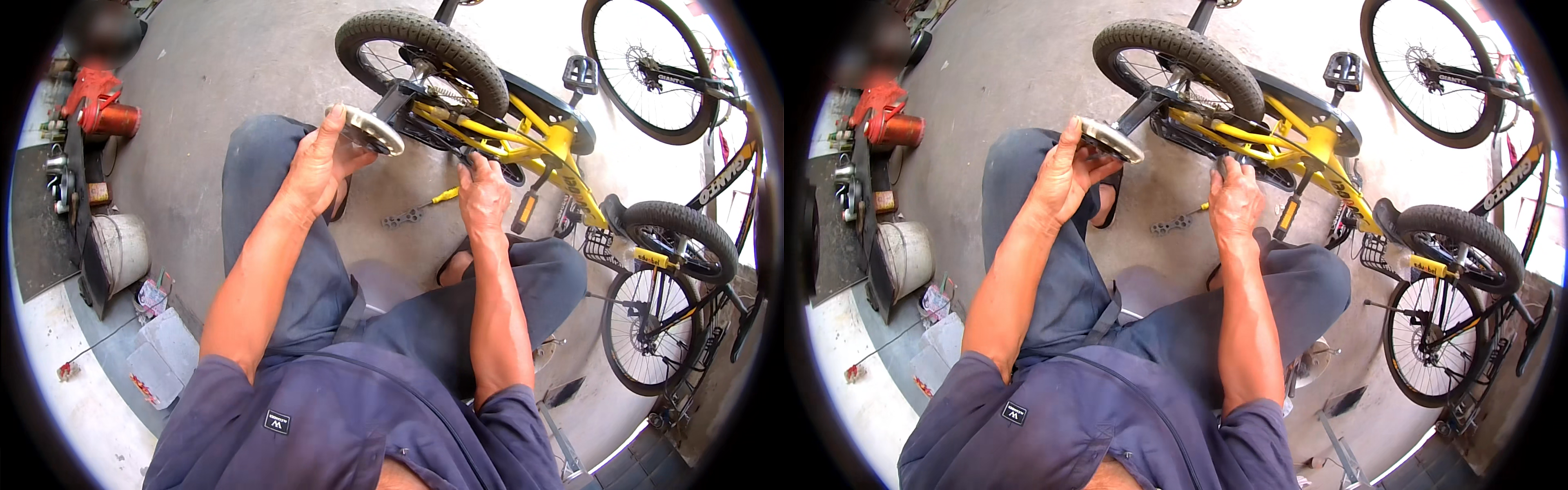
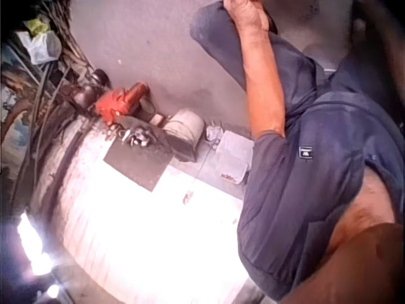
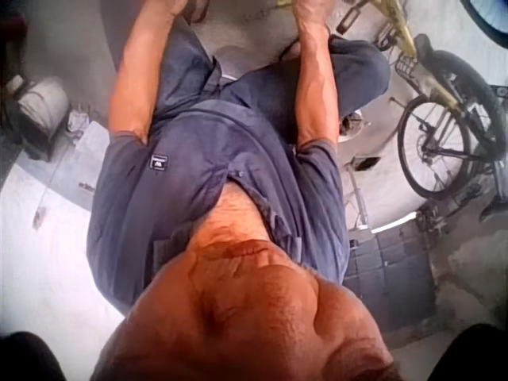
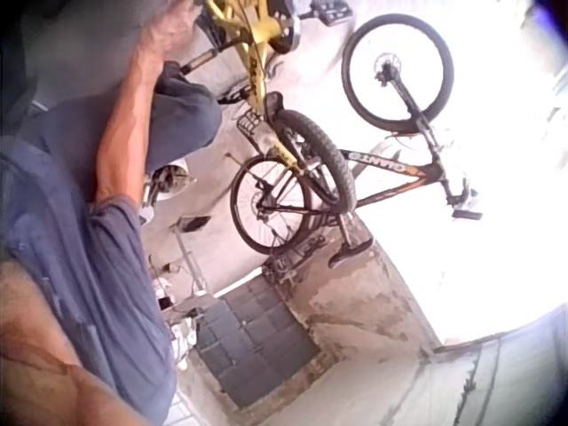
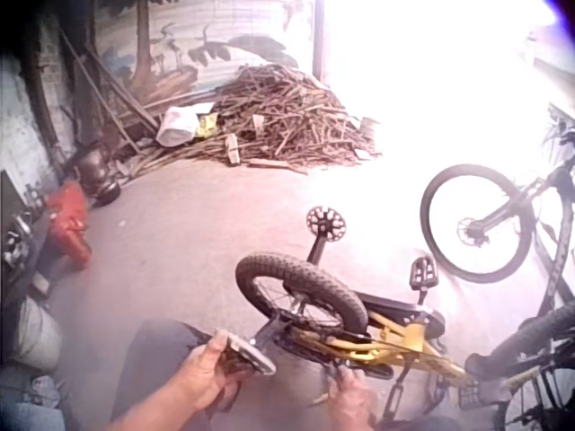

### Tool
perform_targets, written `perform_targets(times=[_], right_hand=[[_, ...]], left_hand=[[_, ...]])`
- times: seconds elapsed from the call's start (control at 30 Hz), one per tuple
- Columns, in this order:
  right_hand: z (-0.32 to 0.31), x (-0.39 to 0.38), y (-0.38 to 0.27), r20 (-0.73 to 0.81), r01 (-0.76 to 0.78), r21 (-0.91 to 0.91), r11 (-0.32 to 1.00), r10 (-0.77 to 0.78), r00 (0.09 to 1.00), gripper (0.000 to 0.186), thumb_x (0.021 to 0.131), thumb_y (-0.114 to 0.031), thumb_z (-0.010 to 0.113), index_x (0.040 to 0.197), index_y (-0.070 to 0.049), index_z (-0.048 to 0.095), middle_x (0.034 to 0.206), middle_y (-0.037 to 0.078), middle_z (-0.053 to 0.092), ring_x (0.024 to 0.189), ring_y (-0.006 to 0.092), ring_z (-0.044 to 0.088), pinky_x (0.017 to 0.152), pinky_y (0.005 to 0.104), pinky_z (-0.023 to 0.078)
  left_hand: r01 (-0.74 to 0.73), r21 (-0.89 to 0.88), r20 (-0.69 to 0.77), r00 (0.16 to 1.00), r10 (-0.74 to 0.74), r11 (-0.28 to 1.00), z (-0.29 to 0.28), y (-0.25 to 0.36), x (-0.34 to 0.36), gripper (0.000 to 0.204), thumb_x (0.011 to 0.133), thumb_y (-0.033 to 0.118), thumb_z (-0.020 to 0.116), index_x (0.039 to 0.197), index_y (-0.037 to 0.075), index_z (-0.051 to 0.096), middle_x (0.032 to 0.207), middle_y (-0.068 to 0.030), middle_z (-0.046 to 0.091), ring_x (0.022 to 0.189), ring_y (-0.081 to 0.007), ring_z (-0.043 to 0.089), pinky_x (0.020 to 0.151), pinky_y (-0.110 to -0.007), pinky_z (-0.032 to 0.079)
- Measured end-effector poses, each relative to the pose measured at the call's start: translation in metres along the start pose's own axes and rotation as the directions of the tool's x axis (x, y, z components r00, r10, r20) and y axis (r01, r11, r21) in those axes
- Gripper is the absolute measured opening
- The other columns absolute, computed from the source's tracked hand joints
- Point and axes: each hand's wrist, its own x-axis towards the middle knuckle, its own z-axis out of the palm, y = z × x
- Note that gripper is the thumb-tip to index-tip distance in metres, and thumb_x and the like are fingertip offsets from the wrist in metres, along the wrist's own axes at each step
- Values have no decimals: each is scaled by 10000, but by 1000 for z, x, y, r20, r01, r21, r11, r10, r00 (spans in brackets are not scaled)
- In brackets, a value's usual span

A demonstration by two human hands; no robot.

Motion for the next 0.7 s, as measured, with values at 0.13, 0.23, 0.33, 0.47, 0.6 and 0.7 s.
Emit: perform_targets(times=[0.13, 0.23, 0.33, 0.47, 0.6, 0.7], right_hand=[[11, 11, -11, -1, 107, -4, 994, -107, 994, 321, 805, -187, 690, 1101, -75, 644, 996, 157, 613, 890, 356, 626, 744, 438, 505], [21, 19, -13, -1, 123, 3, 992, -123, 992, 292, 791, -166, 695, 1069, -82, 658, 964, 148, 617, 878, 346, 628, 736, 434, 505], [29, 22, -11, -31, 141, -17, 990, -142, 989, 249, 781, -144, 693, 1022, -85, 673, 917, 136, 621, 852, 334, 630, 719, 431, 506], [32, 24, -7, -45, 133, -1, 991, -133, 990, 215, 795, -146, 673, 1004, -95, 679, 894, 139, 621, 826, 335, 632, 703, 431, 511], [36, 27, -5, -69, 119, -2, 993, -119, 990, 168, 817, -157, 646, 969, -102, 690, 876, 134, 624, 805, 337, 634, 689, 432, 515], [38, 29, -6, -54, 83, 16, 996, -82, 995, 163, 830, -171, 639, 962, -99, 701, 882, 138, 636, 818, 345, 635, 718, 430, 511]], left_hand=[[-3, -6, 15, 1000, 3, 1000, -4, -1, 0, 479, 882, 489, 627, 1034, 37, 589, 872, -51, 580, 938, -265, 623, 930, -464, 507], [1, -2, -1, 1000, -1, 1000, 1, -1, 0, 489, 882, 496, 623, 1036, 34, 582, 881, -59, 577, 941, -275, 625, 925, -464, 508], [3, 1, 1, 1000, -3, 1000, 5, 1, -2, 474, 890, 491, 614, 1030, 39, 576, 877, -59, 565, 942, -278, 623, 925, -462, 510], [3, -22, 14, 1000, -2, 1000, 2, -1, 0, 464, 901, 485, 601, 1044, 45, 574, 871, -50, 558, 943, -277, 624, 928, -458, 508], [8, -17, 23, 1000, -7, 1000, 1, 0, 0, 464, 909, 487, 588, 1047, 44, 573, 887, -47, 560, 954, -280, 626, 932, -456, 506], [24, -22, 6, 1000, -24, 999, 2, 0, -1, 466, 913, 488, 581, 1043, 41, 571, 906, -55, 562, 978, -281, 625, 941, -461, 504]])
